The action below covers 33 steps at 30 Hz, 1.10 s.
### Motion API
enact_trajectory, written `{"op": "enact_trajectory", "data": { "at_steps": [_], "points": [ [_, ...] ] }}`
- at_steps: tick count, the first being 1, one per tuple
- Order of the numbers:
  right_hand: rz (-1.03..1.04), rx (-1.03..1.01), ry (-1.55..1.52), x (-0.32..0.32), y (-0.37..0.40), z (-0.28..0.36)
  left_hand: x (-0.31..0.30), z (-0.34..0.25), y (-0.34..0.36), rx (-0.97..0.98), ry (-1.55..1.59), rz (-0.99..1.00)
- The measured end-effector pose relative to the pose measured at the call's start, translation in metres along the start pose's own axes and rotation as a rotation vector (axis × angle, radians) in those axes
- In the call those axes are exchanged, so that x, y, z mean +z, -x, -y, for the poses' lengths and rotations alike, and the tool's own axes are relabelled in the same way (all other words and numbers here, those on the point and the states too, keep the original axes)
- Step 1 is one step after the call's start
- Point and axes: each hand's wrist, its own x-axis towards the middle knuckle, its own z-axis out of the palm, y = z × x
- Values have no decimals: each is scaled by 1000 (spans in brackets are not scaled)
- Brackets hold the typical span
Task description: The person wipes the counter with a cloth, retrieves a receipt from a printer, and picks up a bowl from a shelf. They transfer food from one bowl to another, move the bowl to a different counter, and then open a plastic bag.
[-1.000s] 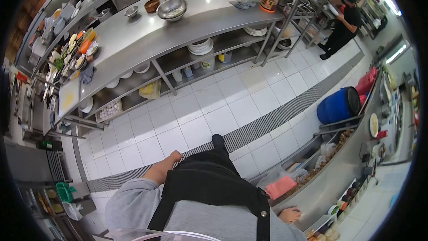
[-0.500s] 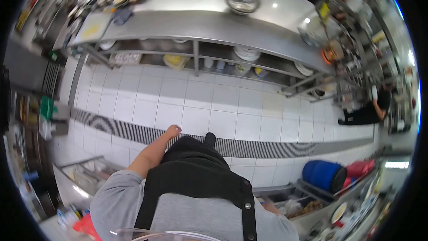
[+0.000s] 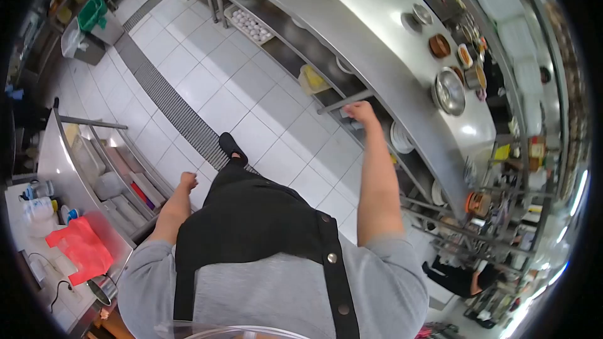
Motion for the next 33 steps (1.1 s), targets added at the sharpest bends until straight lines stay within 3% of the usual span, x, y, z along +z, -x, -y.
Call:
{"op": "enact_trajectory", "data": {
  "at_steps": [2,3,4,6,8,9,11,13,15,19,20,22,24,26,29,33],
  "points": [
    [18,-68,74,69,-34,52,-48,45,-9,964,-1094,-116],
    [53,-51,84,106,-42,75,-52,50,-7,464,-603,-75],
    [223,-31,170,139,-57,84,-56,53,-4,-45,-114,-24],
    [519,97,425,191,-73,91,-58,53,19,-212,531,-184],
    [755,264,779,224,-94,107,-52,39,45,-299,866,-278],
    [777,190,840,234,-115,104,-44,33,54,-337,1030,-334],
    [817,44,939,244,-172,69,-16,35,71,-404,1027,-299],
    [708,-28,892,250,-205,94,28,41,81,-483,1007,-240],
    [532,-100,904,255,-235,118,64,10,104,-593,1059,-175],
    [276,-246,1110,257,-315,147,160,7,97,-370,567,-50],
    [220,-261,1171,253,-341,146,179,0,98,-372,676,-72],
    [-266,-377,1307,240,-394,129,208,-20,105,-471,898,-100],
    [-637,-136,1116,241,-414,175,215,-63,118,-609,1140,-80],
    [-843,-22,1070,224,-462,172,229,-81,124,-639,1130,-44],
    [-768,4,1142,214,-505,190,258,-79,137,-618,1025,-23],
    [-705,-71,967,199,-556,180,267,-70,141,-605,911,-19]
  ]
}}
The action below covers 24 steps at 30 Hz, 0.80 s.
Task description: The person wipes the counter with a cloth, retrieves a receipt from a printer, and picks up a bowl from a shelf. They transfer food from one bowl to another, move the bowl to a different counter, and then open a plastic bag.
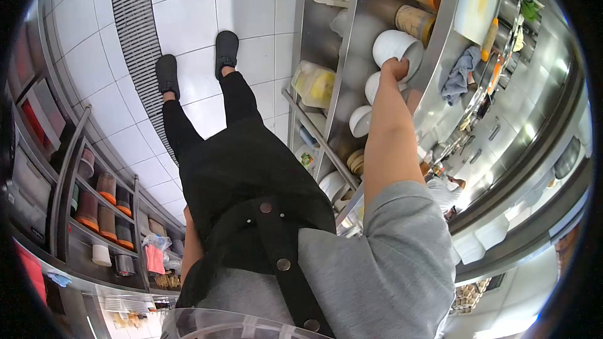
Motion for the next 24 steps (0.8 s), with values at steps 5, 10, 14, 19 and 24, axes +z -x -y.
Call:
{"op": "enact_trajectory", "data": {
  "at_steps": [5,10,14,19,24],
  "points": [
    [-33,-54,31,17,-11,-6,-26,47,-28,-48,45,-56],
    [-96,-137,-53,23,-16,-16,-39,15,-34,-43,-73,-134],
    [-102,28,-16,-6,8,12,-50,-12,-32,14,-114,-162],
    [-251,-27,-17,19,-18,-10,-64,-57,-30,94,-146,-115],
    [-215,11,-126,-36,23,18,-89,-80,-52,134,-207,-123]
  ]
}}
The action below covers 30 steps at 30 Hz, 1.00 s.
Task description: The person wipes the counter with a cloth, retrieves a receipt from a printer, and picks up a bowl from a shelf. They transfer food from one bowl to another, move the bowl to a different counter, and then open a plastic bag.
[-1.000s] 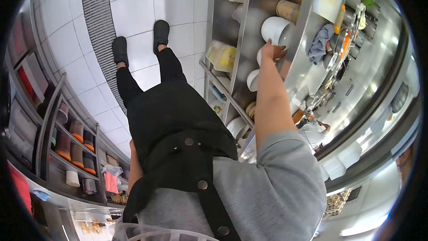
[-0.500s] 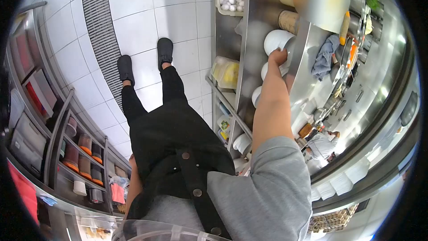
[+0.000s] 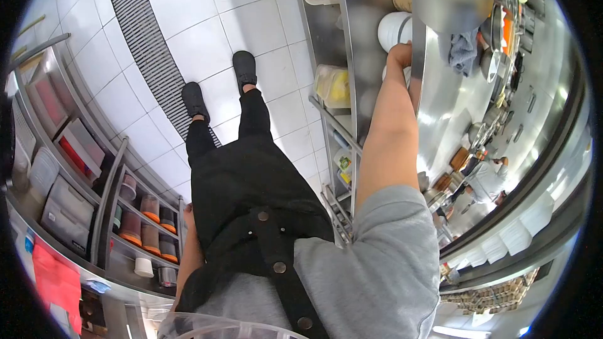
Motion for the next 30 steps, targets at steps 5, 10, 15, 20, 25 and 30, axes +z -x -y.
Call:
{"op": "enact_trajectory", "data": {
  "at_steps": [5,10,15,20,25,30],
  "points": [
    [49,-109,-133,-51,36,0,-11,-72,-52,306,-230,-107],
    [110,-567,-193,-103,111,-41,80,-309,-9,385,229,143],
    [515,-846,-484,-171,211,-52,173,-424,69,420,234,707],
    [974,-1148,-596,-225,276,-56,184,-427,104,14,-137,783],
    [726,-1056,-559,-223,252,-68,147,-377,87,-67,53,776],
    [415,-145,162,-59,195,-214,112,-331,53,-99,166,519]
  ]
}}
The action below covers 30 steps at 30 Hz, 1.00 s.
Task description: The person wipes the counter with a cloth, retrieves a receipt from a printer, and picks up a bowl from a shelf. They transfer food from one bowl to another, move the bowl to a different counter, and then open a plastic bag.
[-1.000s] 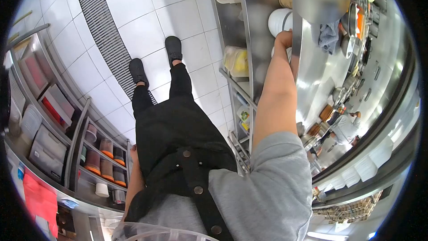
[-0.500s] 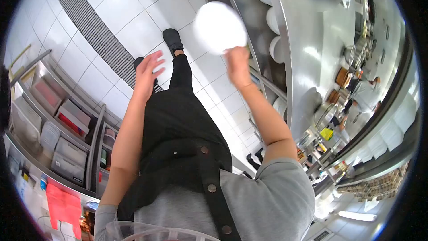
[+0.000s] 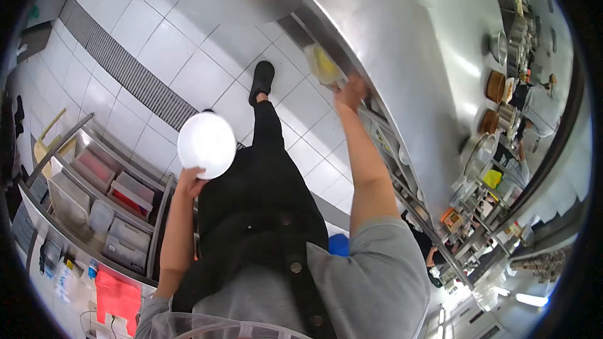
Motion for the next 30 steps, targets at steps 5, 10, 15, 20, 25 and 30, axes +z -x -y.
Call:
{"op": "enact_trajectory", "data": {
  "at_steps": [5,10,15,20,25,30],
  "points": [
    [512,591,97,49,-68,-52,-88,45,6,82,384,-223],
    [466,598,19,83,-94,-55,-194,110,29,-33,444,-593],
    [259,512,-50,82,-51,-78,-206,119,78,54,52,-352],
    [67,225,-183,34,52,-76,-192,61,37,-153,427,-496],
    [74,-47,-485,-93,166,-47,-138,-25,15,169,93,-119],
    [-103,-110,-548,-147,272,-57,-68,-78,33,201,-143,-55]
  ]
}}
